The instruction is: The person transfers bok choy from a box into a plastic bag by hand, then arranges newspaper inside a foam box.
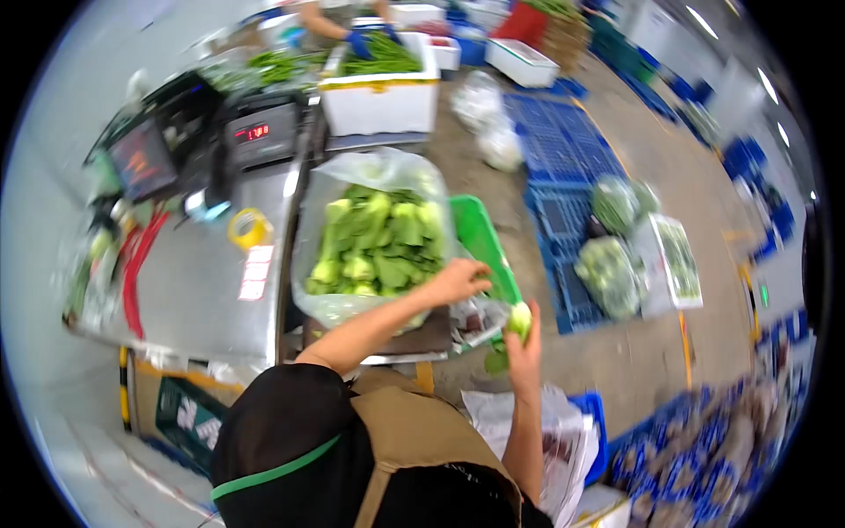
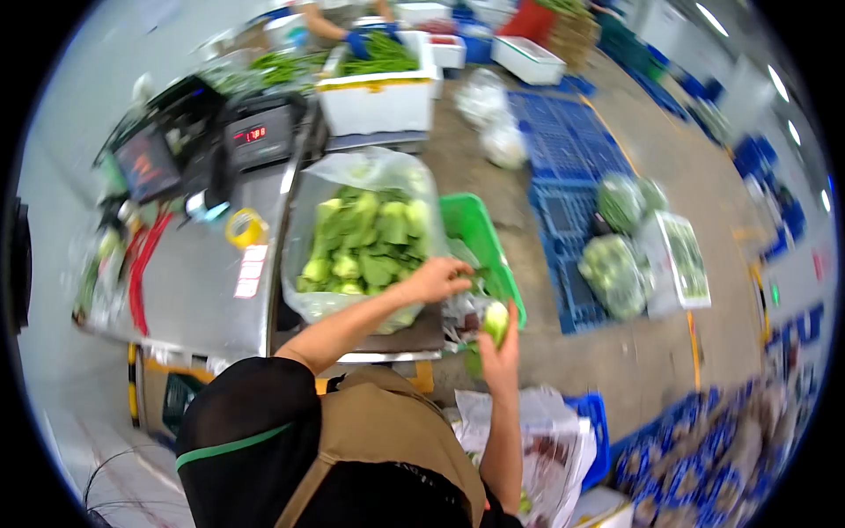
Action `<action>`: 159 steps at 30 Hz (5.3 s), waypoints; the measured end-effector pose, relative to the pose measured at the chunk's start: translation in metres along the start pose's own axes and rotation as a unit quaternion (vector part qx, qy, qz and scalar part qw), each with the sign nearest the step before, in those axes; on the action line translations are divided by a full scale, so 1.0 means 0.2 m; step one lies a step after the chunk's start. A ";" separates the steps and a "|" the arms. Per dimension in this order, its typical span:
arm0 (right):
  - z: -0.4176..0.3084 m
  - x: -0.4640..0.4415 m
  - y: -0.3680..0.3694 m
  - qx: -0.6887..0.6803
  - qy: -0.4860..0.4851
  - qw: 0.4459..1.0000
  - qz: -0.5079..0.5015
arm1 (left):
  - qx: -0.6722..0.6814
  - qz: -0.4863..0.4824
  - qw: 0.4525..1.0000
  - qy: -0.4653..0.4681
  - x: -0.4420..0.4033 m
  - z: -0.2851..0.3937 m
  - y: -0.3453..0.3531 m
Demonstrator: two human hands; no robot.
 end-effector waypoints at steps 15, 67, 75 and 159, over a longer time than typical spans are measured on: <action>0.17 -1.08 1.34 0.108 0.108 0.923 -0.353 | -0.355 0.481 0.787 -0.154 0.59 -0.73 -1.49; 1.84 3.03 -0.97 0.166 0.425 0.601 0.656 | -0.006 -0.651 0.757 0.061 0.75 0.75 2.59; 2.26 3.10 -1.21 0.135 0.616 0.413 0.658 | -0.076 -0.660 0.747 0.007 0.66 0.71 2.86; 0.03 -0.76 0.74 -0.024 0.122 0.991 -0.051 | 0.175 -0.037 0.983 0.038 0.28 -0.27 -0.81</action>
Point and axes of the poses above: each hand's wrist, its own x-axis away from the middle knuckle, its own y-axis out of the palm, z = x × y, the point moved 8 cm from there along -x, towards the middle knuckle, and after that the axes turned 11 degrees about -z, right-handed, at the moved point
